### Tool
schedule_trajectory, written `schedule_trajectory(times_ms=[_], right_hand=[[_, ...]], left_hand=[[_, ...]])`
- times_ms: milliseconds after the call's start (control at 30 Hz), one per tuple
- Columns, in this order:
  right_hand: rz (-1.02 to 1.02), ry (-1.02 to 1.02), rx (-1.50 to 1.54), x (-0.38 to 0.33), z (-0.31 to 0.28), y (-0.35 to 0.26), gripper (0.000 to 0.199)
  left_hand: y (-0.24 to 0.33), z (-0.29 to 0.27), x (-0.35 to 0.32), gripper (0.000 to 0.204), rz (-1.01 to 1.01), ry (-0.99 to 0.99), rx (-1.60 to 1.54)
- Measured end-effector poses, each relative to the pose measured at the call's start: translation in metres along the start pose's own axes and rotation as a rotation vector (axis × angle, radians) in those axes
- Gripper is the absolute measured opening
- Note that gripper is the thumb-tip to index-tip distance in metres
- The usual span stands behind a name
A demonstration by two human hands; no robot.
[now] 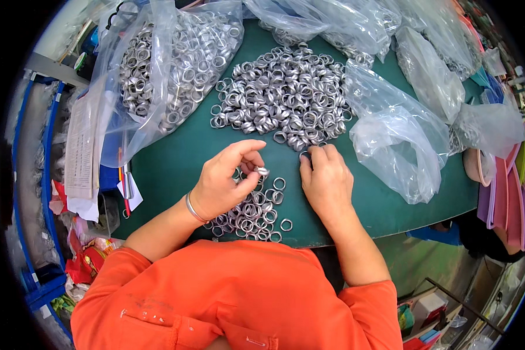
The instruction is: The person sorts silver rings on a table by hand, picking them up from a pile and organizing them into smaller groups.
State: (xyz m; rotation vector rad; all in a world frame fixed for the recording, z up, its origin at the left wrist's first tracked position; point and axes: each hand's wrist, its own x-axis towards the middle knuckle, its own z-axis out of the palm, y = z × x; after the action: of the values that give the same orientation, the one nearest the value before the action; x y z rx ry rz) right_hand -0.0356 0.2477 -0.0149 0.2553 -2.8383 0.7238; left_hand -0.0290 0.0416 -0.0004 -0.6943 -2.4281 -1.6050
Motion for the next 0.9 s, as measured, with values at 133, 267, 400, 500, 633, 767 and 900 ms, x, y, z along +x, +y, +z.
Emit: schedule_trajectory(times_ms=[133,267,400,500,633,767,900], right_hand=[[-0.047,-0.004,0.087,-0.003,0.004,0.006,0.010],[0.098,-0.099,0.510,-0.004,-0.002,-0.007,0.017],[0.243,-0.282,1.037,-0.013,-0.005,-0.014,0.018],[0.337,-0.362,1.252,-0.017,-0.008,-0.023,0.015],[0.236,-0.294,1.210,-0.017,-0.006,-0.026,0.016],[0.168,-0.304,1.094,-0.017,-0.006,-0.023,0.016],[0.332,-0.237,1.296,-0.016,-0.008,-0.029,0.014]], left_hand=[[0.001,-0.001,0.002,0.049,0.058,0.006,0.072],[0.000,-0.004,0.002,0.039,0.085,-0.017,0.137],[-0.002,-0.003,0.002,0.032,0.069,-0.040,0.105],[-0.001,-0.002,0.000,0.031,0.018,-0.022,0.071],[0.002,-0.001,0.000,0.031,-0.014,0.017,0.025],[0.002,0.000,-0.002,0.031,-0.034,0.022,0.009],[0.003,-0.006,-0.001,0.023,-0.047,-0.022,-0.008]])
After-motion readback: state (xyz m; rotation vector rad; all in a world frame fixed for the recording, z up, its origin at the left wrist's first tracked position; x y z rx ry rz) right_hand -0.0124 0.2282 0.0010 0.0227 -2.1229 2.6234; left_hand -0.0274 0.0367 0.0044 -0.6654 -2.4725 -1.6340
